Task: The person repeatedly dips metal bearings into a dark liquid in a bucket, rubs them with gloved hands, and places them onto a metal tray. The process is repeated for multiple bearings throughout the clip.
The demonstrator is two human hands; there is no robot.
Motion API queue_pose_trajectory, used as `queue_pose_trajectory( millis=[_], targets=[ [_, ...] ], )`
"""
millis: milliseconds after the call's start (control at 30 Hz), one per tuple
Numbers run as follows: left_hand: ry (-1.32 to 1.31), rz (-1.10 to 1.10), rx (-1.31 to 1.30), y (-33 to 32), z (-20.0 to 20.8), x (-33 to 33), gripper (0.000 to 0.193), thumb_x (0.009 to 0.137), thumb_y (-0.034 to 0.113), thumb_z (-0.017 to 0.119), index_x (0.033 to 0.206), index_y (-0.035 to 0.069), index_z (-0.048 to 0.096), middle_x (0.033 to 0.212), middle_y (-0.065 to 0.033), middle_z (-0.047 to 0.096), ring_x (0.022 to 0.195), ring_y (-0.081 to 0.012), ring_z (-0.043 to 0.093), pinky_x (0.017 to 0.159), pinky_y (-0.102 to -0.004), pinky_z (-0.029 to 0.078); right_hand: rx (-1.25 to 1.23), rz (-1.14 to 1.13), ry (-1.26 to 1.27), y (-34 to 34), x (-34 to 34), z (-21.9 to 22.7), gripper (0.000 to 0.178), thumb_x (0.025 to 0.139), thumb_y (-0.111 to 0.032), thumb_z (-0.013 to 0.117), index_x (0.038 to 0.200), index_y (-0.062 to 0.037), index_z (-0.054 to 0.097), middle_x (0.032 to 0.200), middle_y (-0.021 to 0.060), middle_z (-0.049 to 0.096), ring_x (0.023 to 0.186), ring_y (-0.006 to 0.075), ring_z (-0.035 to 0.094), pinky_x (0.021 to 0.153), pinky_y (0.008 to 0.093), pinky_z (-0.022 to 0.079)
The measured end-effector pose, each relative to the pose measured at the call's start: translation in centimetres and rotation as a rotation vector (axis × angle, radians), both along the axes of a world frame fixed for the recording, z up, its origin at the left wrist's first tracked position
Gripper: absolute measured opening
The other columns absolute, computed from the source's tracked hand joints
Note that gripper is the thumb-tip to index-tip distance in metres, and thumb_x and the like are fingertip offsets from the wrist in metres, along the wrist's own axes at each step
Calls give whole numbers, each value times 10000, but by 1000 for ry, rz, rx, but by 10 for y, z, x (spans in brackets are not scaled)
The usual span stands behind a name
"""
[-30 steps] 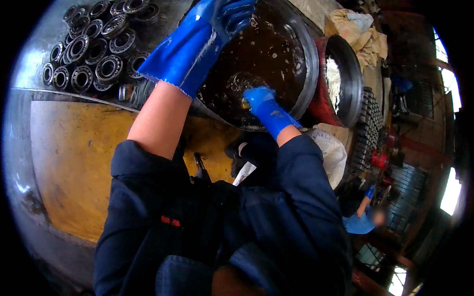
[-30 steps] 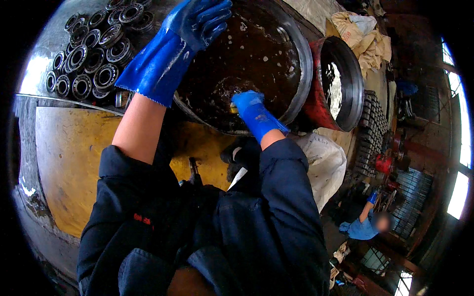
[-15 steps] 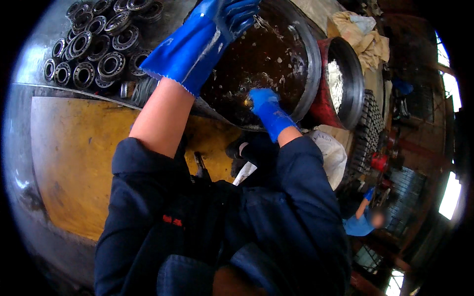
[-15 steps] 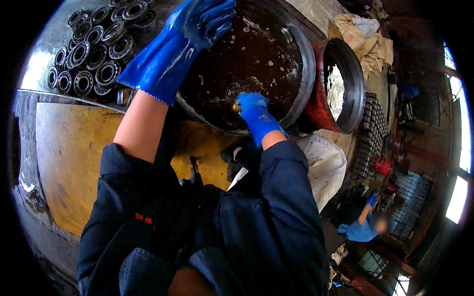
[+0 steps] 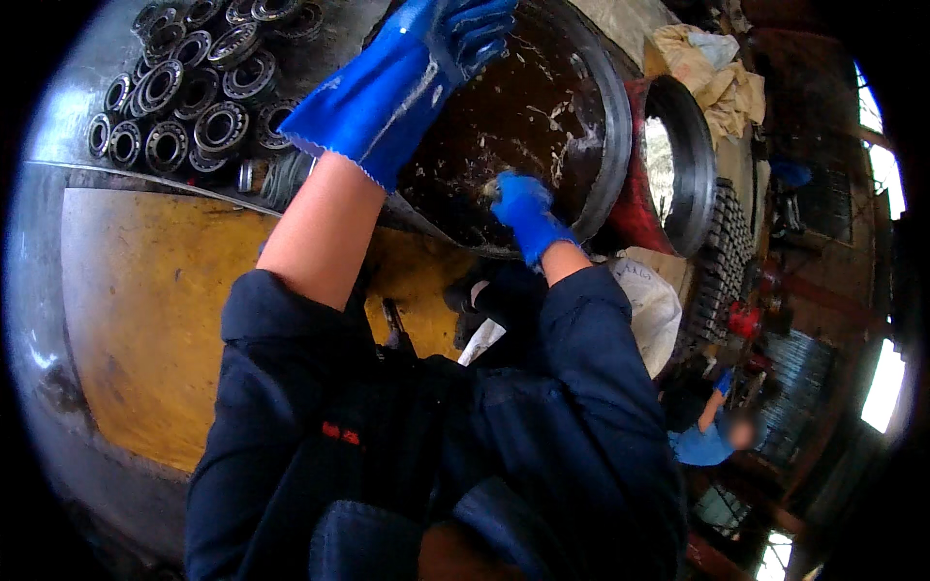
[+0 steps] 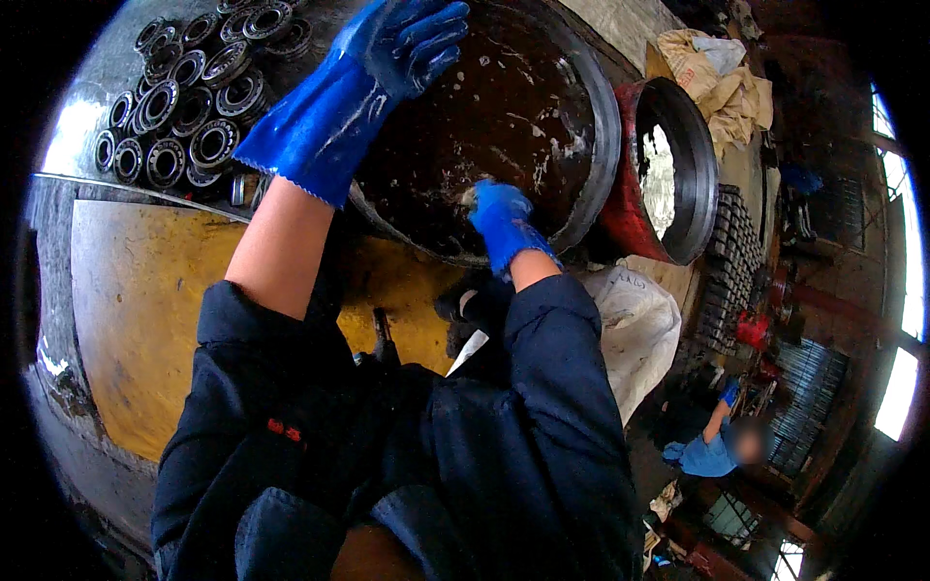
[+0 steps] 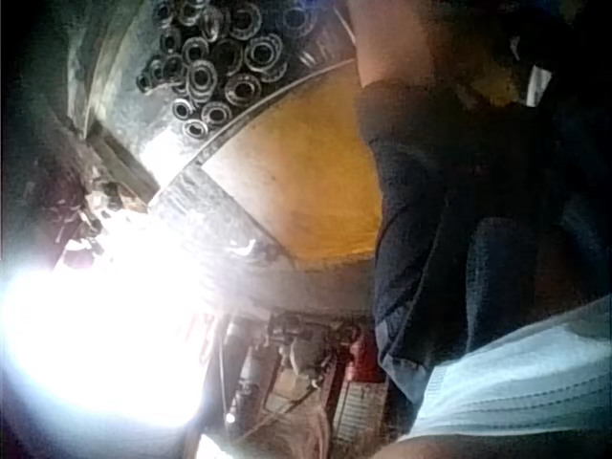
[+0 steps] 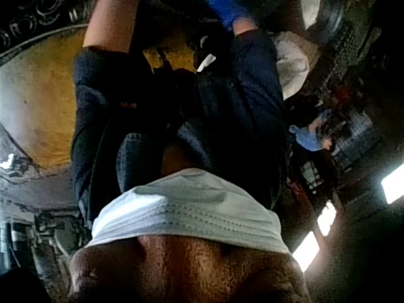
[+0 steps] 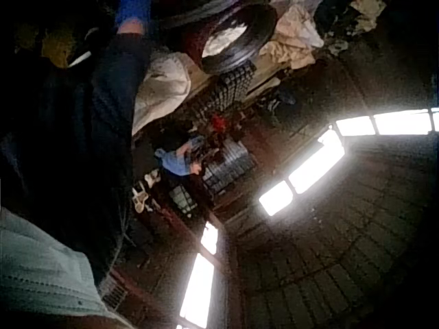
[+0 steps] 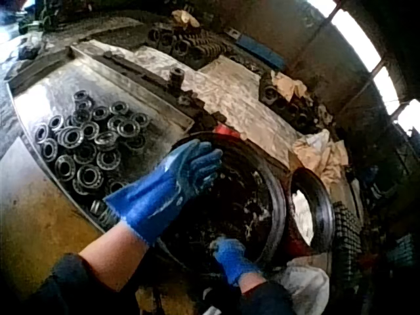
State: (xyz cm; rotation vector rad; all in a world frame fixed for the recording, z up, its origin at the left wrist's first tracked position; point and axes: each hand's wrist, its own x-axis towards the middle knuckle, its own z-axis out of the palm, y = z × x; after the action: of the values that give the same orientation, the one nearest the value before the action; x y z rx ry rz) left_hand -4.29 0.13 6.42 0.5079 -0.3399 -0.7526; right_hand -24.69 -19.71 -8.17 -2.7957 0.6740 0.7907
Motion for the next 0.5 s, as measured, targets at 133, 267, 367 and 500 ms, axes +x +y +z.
queue_pose_trajectory(
  millis=[133, 267, 367, 500],
  targets=[
    [68, -38, 6, -19, 3, 9, 601, 1104, 420, 456, 1577, 76, 318, 1601, -162, 412, 1416, -285, 449, 1144, -400, 372, 460, -684, -176, -40, -22, -44, 341, 856, -279, 685, 1130, -90, 753, 1136, 184, 745, 1062, 375, 712, 909, 474, 562],
    [81, -15, 25, -10, -6, 12, 573, 1103, 420, 458, 1550, 82, 340, 1576, -158, 435, 1382, -285, 468, 1115, -402, 387, -203, 207, 209, 1, 6, -22, 341, 853, -262, 734, 1149, -95, 763, 1176, 157, 751, 1076, 367, 715, 918, 461, 573],
    [94, -25, 16, -15, -4, 12, 552, 1102, 420, 459, 1530, 87, 357, 1558, -155, 452, 1357, -285, 482, 1094, -403, 399, -243, 348, 335, 6, 21, -16, 362, 810, -270, 793, 1143, -130, 765, 1190, 147, 746, 1103, 356, 712, 917, 495, 575],
    [131, -37, 21, -21, -4, 17, 525, 1100, 420, 462, 1503, 93, 380, 1533, -152, 475, 1324, -285, 500, 1065, -405, 414, -44, 16, 106, -15, -5, -21, 436, 862, -361, 707, 1176, -60, 738, 1202, 223, 720, 1121, 406, 693, 949, 517, 551]
  ],
)
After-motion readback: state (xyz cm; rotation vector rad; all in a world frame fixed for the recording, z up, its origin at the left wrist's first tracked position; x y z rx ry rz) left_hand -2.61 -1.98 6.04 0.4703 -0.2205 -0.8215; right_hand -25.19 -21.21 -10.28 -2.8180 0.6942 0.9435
